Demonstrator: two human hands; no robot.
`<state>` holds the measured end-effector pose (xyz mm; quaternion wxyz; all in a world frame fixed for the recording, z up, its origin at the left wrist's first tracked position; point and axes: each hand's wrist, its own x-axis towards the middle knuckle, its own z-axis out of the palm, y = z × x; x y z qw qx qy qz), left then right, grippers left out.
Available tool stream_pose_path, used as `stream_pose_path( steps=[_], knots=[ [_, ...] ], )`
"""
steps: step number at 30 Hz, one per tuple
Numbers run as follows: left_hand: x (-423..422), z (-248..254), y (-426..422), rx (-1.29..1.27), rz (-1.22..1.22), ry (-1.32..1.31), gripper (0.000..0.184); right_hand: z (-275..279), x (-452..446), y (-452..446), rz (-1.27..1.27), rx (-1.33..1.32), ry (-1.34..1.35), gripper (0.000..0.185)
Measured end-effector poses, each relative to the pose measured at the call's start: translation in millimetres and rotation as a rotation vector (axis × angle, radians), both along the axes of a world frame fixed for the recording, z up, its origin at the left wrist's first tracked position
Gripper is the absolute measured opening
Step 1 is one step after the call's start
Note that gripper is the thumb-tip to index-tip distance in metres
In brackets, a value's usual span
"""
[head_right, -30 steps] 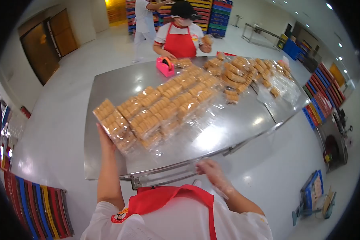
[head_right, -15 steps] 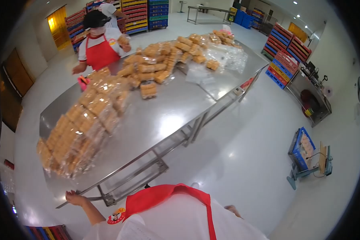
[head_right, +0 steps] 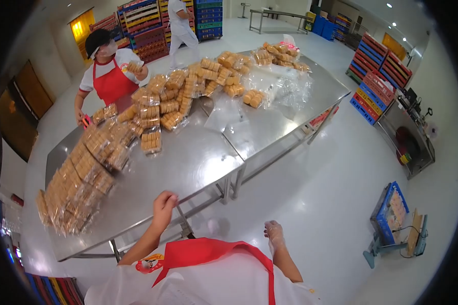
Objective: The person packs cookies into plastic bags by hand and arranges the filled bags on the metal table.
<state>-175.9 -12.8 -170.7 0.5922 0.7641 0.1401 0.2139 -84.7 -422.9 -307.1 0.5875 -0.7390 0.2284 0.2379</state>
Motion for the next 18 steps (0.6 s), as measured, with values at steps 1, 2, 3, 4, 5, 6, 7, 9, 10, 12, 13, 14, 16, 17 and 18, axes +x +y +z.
stream_pose_path(
  steps=[1,2,3,4,5,6,7,9,10,12,13,14,16,17,18],
  knots=[
    [37,13,-7,-0.003,-0.030,-0.010,0.013,19,11,13,0.030,0.016,0.005,0.028],
    [69,24,-12,-0.011,-0.067,-0.019,0.012,11,14,13,0.199,-0.047,-0.060,0.027],
    [104,28,-13,0.072,-0.095,-0.056,0.013,8,25,9,0.365,-0.121,-0.145,0.027],
    [140,30,-13,0.154,-0.121,-0.100,0.014,6,30,5,0.464,-0.189,-0.187,0.026],
    [173,30,-14,0.230,-0.146,-0.137,0.015,4,31,0,0.517,-0.255,-0.185,0.026],
    [205,31,-14,0.279,-0.149,-0.118,0.019,4,31,-6,0.531,-0.306,-0.174,0.026],
    [236,30,-13,0.329,-0.151,-0.095,0.025,8,32,-11,0.511,-0.350,-0.166,0.026],
    [294,28,-15,0.551,-0.107,-0.077,0.039,22,35,-19,0.472,-0.453,-0.159,0.026],
    [320,27,-16,0.723,-0.066,-0.072,0.047,32,40,-22,0.434,-0.499,-0.167,0.026],
    [350,19,-20,0.904,-0.019,0.059,0.060,54,57,-23,0.252,-0.507,-0.152,0.026],
    [361,15,-20,0.911,-0.011,0.178,0.065,65,68,-18,0.132,-0.476,-0.126,0.026],
    [373,10,-21,0.917,0.001,0.294,0.069,66,82,-18,-0.170,-0.268,-0.069,0.026],
    [387,2,-23,0.880,0.009,0.338,0.060,73,119,-16,-0.096,-0.224,-0.271,0.026],
    [389,-5,-25,0.928,0.013,0.346,0.057,76,139,-16,-0.051,-0.199,-0.364,0.026],
    [386,-8,-27,0.975,0.018,0.365,0.055,78,160,-14,0.041,-0.223,-0.490,0.026]
  ],
)
